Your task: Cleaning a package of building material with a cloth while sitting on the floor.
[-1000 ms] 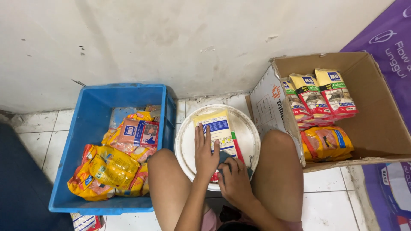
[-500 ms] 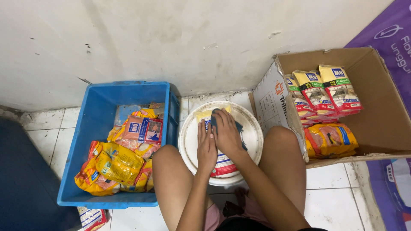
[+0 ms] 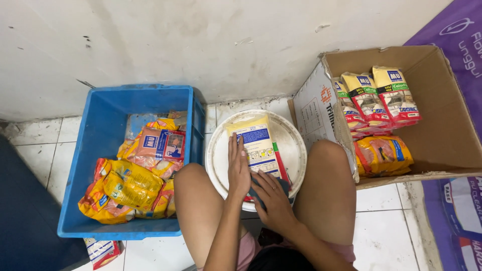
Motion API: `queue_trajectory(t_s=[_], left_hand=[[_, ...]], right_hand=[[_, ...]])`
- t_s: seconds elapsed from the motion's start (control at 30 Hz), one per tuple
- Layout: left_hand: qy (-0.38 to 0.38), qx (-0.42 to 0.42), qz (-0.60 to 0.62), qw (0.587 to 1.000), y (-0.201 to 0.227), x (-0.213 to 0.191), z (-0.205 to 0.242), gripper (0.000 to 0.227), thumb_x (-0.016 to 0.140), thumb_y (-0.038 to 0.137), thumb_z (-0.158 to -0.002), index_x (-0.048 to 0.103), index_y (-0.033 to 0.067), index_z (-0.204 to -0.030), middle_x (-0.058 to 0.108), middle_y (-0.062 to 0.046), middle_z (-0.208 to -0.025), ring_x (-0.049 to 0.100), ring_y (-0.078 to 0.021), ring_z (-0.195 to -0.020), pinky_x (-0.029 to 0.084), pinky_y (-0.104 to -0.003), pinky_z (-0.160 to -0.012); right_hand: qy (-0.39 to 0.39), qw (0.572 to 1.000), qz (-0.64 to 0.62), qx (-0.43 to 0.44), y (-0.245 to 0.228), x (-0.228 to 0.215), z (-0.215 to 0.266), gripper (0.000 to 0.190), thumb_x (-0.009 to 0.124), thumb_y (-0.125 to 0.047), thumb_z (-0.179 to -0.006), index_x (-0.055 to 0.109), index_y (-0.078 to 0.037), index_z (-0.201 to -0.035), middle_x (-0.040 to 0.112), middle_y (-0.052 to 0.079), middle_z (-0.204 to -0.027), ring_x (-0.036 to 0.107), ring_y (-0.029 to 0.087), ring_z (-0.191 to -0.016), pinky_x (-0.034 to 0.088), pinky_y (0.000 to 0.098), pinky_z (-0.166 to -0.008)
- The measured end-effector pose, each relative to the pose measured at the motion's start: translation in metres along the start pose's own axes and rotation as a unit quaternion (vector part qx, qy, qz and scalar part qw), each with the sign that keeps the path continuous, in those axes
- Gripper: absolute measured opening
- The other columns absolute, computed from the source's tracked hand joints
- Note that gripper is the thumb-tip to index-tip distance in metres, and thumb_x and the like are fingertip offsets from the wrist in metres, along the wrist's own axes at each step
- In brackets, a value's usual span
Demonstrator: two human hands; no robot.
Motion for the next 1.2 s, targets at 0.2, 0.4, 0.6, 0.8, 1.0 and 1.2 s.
queue_trajectory(t_s=[0.2, 0.4, 0.6, 0.8, 1.0, 1.2], left_hand=[[0.016, -0.009, 0.000, 1.000, 0.005, -0.001, 0.001, 0.071, 0.014, 0.052, -0.112, 0.029, 0.0122, -0.170, 0.017, -0.005, -0.182, 0.008, -0.0226, -0.170, 0.007, -0.044, -0.136], [0.017, 0.036, -0.062, 0.997, 0.001, 0.002, -0.002, 0.053, 0.026, 0.023, -0.119, 0.044, 0.0054, -0.165, 0.021, -0.019, -0.181, 0.010, -0.0385, -0.168, 0.010, -0.052, -0.136], [0.051, 0.028, -0.022, 0.998, -0.010, 0.001, -0.006, 0.053, 0.031, 0.017, -0.118, 0.034, 0.0014, -0.168, 0.027, -0.024, -0.178, 0.019, -0.0397, -0.166, 0.014, -0.051, -0.136], [0.050, 0.020, -0.006, 0.999, 0.004, -0.002, -0.001, 0.054, 0.029, 0.019, -0.119, 0.032, 0.0005, -0.169, 0.025, -0.023, -0.178, 0.019, -0.0387, -0.166, 0.013, -0.051, -0.136], [0.052, 0.056, -0.028, 0.997, -0.015, 0.004, -0.001, 0.051, 0.035, 0.016, -0.117, 0.040, 0.0023, -0.167, 0.032, -0.020, -0.177, 0.019, -0.0394, -0.165, 0.014, -0.051, -0.135], [0.047, 0.031, -0.032, 0.998, 0.003, 0.001, 0.003, 0.050, 0.048, 0.015, -0.115, 0.045, 0.0036, -0.164, 0.029, -0.015, -0.179, 0.017, -0.0337, -0.167, 0.014, -0.049, -0.136]], right_hand=[[0.018, 0.998, 0.042, 0.034, 0.008, -0.001, 0.003, 0.039, 0.066, -0.007, -0.096, 0.072, -0.009, -0.134, 0.058, 0.018, -0.130, 0.056, 0.038, -0.123, 0.042, 0.0493, -0.106], [0.067, 0.997, 0.012, 0.026, 0.064, 0.024, -0.042, 0.030, 0.074, -0.014, -0.094, 0.079, -0.016, -0.124, 0.065, 0.006, -0.128, 0.057, 0.034, -0.132, 0.041, 0.0500, -0.119], [0.093, 0.994, 0.028, 0.056, 0.098, 0.050, -0.110, 0.033, 0.066, -0.009, -0.101, 0.077, -0.023, -0.128, 0.067, 0.002, -0.132, 0.059, 0.027, -0.138, 0.042, 0.0456, -0.123], [0.084, 0.993, 0.068, 0.056, 0.083, 0.042, -0.116, 0.032, 0.061, -0.009, -0.104, 0.074, -0.017, -0.131, 0.068, 0.006, -0.138, 0.058, 0.029, -0.141, 0.039, 0.0480, -0.127], [0.040, 0.992, 0.102, 0.067, 0.036, 0.012, -0.068, 0.046, 0.059, -0.015, -0.104, 0.064, -0.015, -0.150, 0.053, 0.013, -0.164, 0.044, 0.033, -0.156, 0.029, 0.0506, -0.130], [-0.047, 0.993, 0.055, 0.088, 0.010, -0.002, -0.017, 0.055, 0.043, -0.018, -0.109, 0.049, -0.009, -0.163, 0.036, 0.019, -0.175, 0.027, 0.038, -0.162, 0.019, 0.0522, -0.130]])
Point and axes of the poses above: each hand's wrist, its own z-axis away from the middle knuckle, its own x-axis out of the palm, y = z × x, the point moved 4 cm from there along -z, towards the middle knuckle
